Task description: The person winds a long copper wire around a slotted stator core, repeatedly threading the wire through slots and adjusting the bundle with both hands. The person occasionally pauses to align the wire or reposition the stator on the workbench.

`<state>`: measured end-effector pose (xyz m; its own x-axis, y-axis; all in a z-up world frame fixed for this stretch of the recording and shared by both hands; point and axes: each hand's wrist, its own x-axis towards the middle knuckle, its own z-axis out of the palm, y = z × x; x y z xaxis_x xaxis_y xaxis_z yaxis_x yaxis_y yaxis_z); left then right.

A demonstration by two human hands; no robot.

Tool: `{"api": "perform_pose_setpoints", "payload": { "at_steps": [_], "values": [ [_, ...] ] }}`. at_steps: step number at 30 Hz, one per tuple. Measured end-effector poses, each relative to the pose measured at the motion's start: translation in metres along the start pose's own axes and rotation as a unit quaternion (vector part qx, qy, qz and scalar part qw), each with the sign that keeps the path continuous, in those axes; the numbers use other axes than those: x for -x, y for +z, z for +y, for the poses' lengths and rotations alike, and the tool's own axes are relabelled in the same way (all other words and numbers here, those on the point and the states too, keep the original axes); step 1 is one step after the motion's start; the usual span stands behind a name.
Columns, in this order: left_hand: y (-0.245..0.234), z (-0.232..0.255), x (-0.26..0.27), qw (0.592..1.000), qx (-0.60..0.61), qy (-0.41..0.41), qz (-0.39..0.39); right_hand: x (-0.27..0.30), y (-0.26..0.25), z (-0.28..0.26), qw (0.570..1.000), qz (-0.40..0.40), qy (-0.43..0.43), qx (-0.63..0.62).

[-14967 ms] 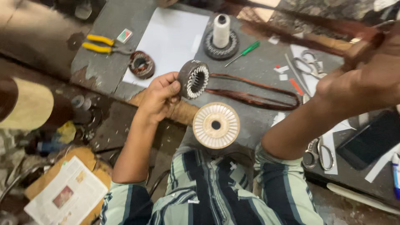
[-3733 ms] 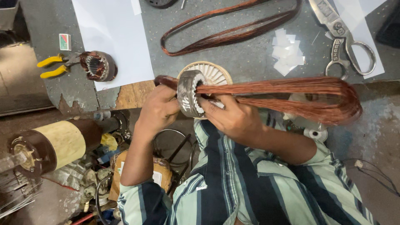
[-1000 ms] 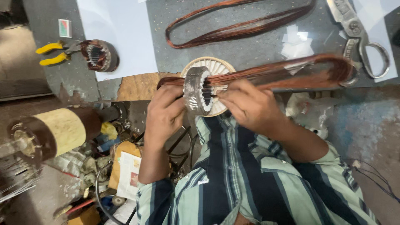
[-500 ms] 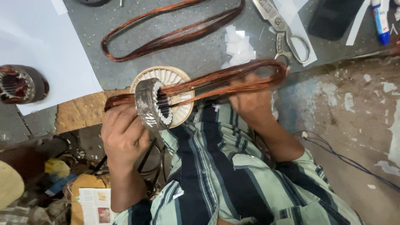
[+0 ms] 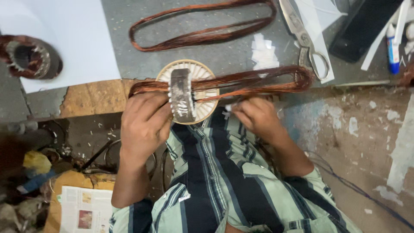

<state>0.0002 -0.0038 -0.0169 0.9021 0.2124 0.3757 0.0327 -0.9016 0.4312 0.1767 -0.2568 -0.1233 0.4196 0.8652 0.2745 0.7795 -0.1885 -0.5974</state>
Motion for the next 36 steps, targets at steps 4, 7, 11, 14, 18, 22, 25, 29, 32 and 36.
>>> {"api": "perform_pose_setpoints", "payload": {
  "at_steps": [4,7,11,14,18,22,25,29,32,36],
  "values": [
    [-0.002,0.002,0.002,1.0,-0.004,0.0,-0.002,0.003,-0.004,-0.016,0.958,0.03,0.031,-0.282],
    [-0.002,0.0,0.004,1.0,0.001,-0.001,-0.007,-0.001,-0.001,-0.024,0.892,0.064,0.146,-0.422],
    [-0.003,0.003,0.003,1.0,-0.002,-0.001,-0.004,-0.012,-0.004,-0.033,0.828,0.045,0.246,-0.502],
    [-0.004,0.004,0.003,1.0,-0.008,-0.001,-0.001,-0.019,-0.01,-0.043,0.948,0.063,0.072,-0.303],
    [-0.004,0.004,0.003,1.0,-0.007,0.0,0.004,-0.025,-0.012,-0.049,0.952,0.081,0.044,-0.291],
    [-0.004,0.005,0.002,1.0,-0.015,0.001,0.004,-0.025,-0.007,-0.049,0.908,0.044,0.115,-0.401],
    [-0.004,0.006,0.002,1.0,-0.01,0.003,0.007,-0.031,-0.008,-0.053,0.898,0.052,0.117,-0.421],
    [-0.007,0.005,0.002,1.0,-0.008,0.009,-0.005,-0.043,-0.018,-0.059,0.933,0.103,0.032,-0.344],
    [-0.008,0.006,0.001,1.0,-0.01,0.013,-0.008,-0.057,-0.032,-0.071,0.945,0.054,0.113,-0.303],
    [-0.007,0.006,-0.001,1.0,-0.016,0.01,-0.01,-0.079,-0.043,-0.084,0.982,0.069,-0.023,-0.173]
  ]
}}
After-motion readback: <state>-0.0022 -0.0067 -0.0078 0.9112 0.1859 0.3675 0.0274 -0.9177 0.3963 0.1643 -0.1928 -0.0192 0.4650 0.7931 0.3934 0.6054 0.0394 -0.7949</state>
